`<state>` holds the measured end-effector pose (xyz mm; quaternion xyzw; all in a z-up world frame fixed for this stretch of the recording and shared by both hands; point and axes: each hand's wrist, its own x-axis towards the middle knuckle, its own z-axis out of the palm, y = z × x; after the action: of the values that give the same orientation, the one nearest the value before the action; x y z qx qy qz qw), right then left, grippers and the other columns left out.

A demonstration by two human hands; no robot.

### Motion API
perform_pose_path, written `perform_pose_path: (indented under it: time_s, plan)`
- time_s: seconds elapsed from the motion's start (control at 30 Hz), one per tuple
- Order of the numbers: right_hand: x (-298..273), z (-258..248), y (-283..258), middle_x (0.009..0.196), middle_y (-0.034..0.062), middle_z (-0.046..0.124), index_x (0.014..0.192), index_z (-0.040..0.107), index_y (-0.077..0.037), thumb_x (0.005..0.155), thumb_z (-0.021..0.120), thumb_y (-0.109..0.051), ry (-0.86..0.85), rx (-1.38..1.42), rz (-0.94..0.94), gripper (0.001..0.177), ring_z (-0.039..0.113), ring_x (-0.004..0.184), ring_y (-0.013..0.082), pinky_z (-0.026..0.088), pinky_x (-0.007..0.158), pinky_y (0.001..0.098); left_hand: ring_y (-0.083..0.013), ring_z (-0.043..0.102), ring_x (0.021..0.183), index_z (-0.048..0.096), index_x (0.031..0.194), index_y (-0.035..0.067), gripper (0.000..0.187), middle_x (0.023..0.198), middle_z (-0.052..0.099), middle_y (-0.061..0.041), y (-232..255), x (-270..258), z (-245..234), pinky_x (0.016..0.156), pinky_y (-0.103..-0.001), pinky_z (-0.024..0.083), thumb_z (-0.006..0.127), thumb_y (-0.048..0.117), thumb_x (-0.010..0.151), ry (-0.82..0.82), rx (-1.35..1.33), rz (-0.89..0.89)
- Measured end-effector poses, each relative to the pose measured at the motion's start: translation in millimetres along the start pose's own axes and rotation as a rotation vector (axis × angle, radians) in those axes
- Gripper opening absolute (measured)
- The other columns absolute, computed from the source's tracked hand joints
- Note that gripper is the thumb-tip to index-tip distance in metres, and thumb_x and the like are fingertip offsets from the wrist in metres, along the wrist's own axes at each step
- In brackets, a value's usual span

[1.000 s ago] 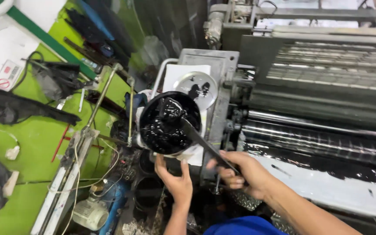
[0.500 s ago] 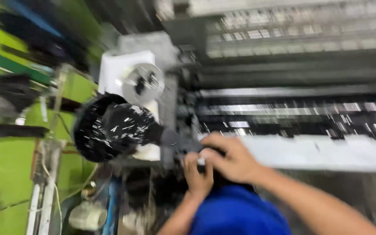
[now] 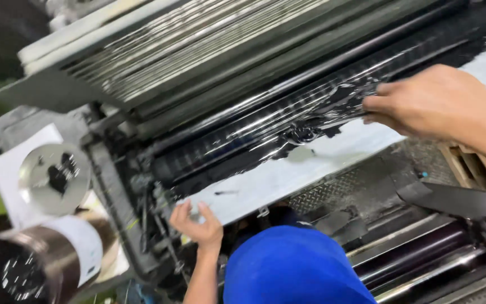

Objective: Adding and spreading black ink onto the rollers of an offset printing machine using a spatula.

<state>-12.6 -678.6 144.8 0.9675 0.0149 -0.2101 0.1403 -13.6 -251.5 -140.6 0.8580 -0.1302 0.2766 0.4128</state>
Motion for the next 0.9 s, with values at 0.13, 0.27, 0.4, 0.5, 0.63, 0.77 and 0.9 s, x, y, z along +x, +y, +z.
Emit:
perform_pose_path:
  time_s: [0.13, 0.27, 0.4, 0.5, 0.63, 0.77, 0.9]
  plan:
    - [48.9, 0.6, 20.2, 0.080, -0.0022, 0.072, 0.100, 0.072, -0.022, 0.107, 0.046, -0.047, -0.169, -0.265, -0.150, 0.037, 0.075, 0.071, 0.0186, 0.060, 0.060, 0.0331, -0.0284, 0.049, 0.110, 0.050, 0.129, -0.001, 0.036, 0.127, 0.046, -0.018, 0.5, 1.1, 7.3, 0.087, -0.036, 0.046, 0.064, 0.006, 0.097, 0.002, 0.026, -0.051]
    - [120.0, 12.6, 15.8, 0.076, 0.0019, 0.072, 0.088, 0.071, -0.019, 0.096, 0.061, -0.041, -0.198, -0.323, -0.422, 0.025, 0.074, 0.077, 0.0229, 0.061, 0.065, 0.0380, -0.0264, 0.046, 0.114, 0.048, 0.130, -0.003, 0.033, 0.126, 0.043, -0.017, -3.9, -5.6, 7.1, 0.091, -0.034, 0.048, 0.061, 0.006, 0.101, -0.009, 0.045, 0.000]
    - [183.0, -8.5, -16.1, 0.077, -0.0009, 0.071, 0.082, 0.071, -0.018, 0.093, 0.063, -0.050, -0.186, -0.549, -0.605, 0.035, 0.072, 0.081, 0.0220, 0.059, 0.069, 0.0371, -0.0238, 0.047, 0.109, 0.050, 0.128, -0.004, 0.031, 0.122, 0.043, -0.016, -6.3, -7.8, 10.6, 0.086, -0.034, 0.045, 0.060, 0.004, 0.099, 0.020, 0.124, 0.051]
    - [220.6, -7.8, -32.8, 0.075, -0.0012, 0.072, 0.083, 0.070, -0.012, 0.096, 0.054, -0.063, -0.281, -0.667, -0.652, 0.055, 0.074, 0.073, 0.0185, 0.058, 0.063, 0.0347, -0.0264, 0.047, 0.112, 0.050, 0.126, -0.004, 0.031, 0.122, 0.044, -0.016, -1.2, -9.3, 10.5, 0.092, -0.038, 0.044, 0.061, 0.004, 0.098, 0.031, 0.166, 0.055]
    - [240.4, -3.8, -30.2, 0.072, -0.0016, 0.066, 0.082, 0.069, -0.015, 0.097, 0.051, -0.062, -0.188, -0.746, -0.709, 0.053, 0.062, 0.068, 0.0179, 0.048, 0.059, 0.0347, -0.0263, 0.049, 0.110, 0.051, 0.126, -0.003, 0.031, 0.121, 0.046, -0.016, 1.4, -7.3, 13.3, 0.091, -0.036, 0.044, 0.062, 0.004, 0.098, 0.086, 0.208, 0.013]
    - [240.1, 14.9, 9.0, 0.065, -0.0053, 0.061, 0.079, 0.070, -0.016, 0.109, 0.037, -0.054, -0.266, -0.706, -0.476, 0.059, 0.057, 0.056, 0.0080, 0.051, 0.052, 0.0286, -0.0262, 0.049, 0.111, 0.051, 0.125, -0.002, 0.031, 0.121, 0.046, -0.016, 8.7, -4.9, 12.9, 0.093, -0.037, 0.044, 0.062, 0.005, 0.097, 0.109, 0.199, -0.008]
    - [184.9, -1.1, 31.6, 0.064, -0.0040, 0.062, 0.084, 0.064, -0.018, 0.107, 0.037, -0.052, -0.213, -0.680, -0.377, 0.050, 0.059, 0.054, 0.0097, 0.052, 0.051, 0.0297, -0.0255, 0.049, 0.109, 0.051, 0.126, -0.002, 0.031, 0.120, 0.046, -0.015, 4.2, -6.1, 12.1, 0.089, -0.034, 0.045, 0.062, 0.005, 0.098, 0.095, 0.165, -0.018]
